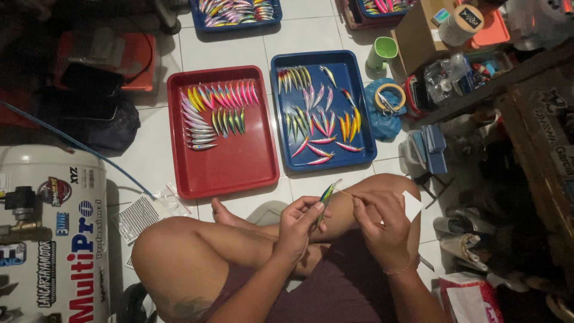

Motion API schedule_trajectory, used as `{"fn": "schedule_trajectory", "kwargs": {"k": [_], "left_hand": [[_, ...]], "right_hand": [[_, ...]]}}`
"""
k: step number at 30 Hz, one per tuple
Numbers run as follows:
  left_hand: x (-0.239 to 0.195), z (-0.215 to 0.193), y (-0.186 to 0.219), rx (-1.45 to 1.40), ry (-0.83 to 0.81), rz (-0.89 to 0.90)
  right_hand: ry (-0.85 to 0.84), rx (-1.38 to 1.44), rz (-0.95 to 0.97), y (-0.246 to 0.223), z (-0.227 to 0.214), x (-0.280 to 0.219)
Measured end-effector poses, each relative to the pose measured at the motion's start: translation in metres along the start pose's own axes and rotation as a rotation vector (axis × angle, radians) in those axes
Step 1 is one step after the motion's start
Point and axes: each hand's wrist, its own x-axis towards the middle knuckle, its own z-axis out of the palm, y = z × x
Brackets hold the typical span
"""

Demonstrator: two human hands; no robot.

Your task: The person sits on the floor and assembles fishing lures by inserting small hooks into the body of each lure. They pick lures from a blue tray, perform the insertion, and place the finished lures into a red tray. The process is repeated for multiple lures.

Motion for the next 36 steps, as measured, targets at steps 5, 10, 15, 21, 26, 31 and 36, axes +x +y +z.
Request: {"fn": "schedule_trajectory", "kwargs": {"k": [5,10,15,21,26,31,36], "left_hand": [[-0.0003,0.0009,0.0023,-0.008,0.018,-0.008],[-0.0020,0.0026,0.0061,-0.022,0.011,-0.010],[-0.0021,0.0024,0.0059,-0.005,-0.001,0.004],[-0.0009,0.0033,0.0064,-0.014,0.015,0.001],[0.0002,0.0012,0.0028,-0.013,0.020,-0.014],[-0.0006,0.0028,0.0045,-0.016,0.035,-0.016],[-0.0001,0.0020,0.0031,-0.013,0.021,-0.008]], "right_hand": [[-0.010,-0.004,-0.016,-0.0037,0.0027,0.0036],[-0.025,-0.018,0.011,0.0041,0.0079,0.0002],[-0.027,-0.038,-0.025,-0.0031,0.0034,0.0053],[-0.040,-0.020,-0.034,-0.0019,0.0029,0.0054],[-0.038,-0.018,-0.008,0.0015,0.0042,0.0044],[-0.026,-0.022,-0.017,-0.0018,0.0038,0.0056],[-0.023,0.005,0.033,-0.0007,0.0045,0.0072]]}}
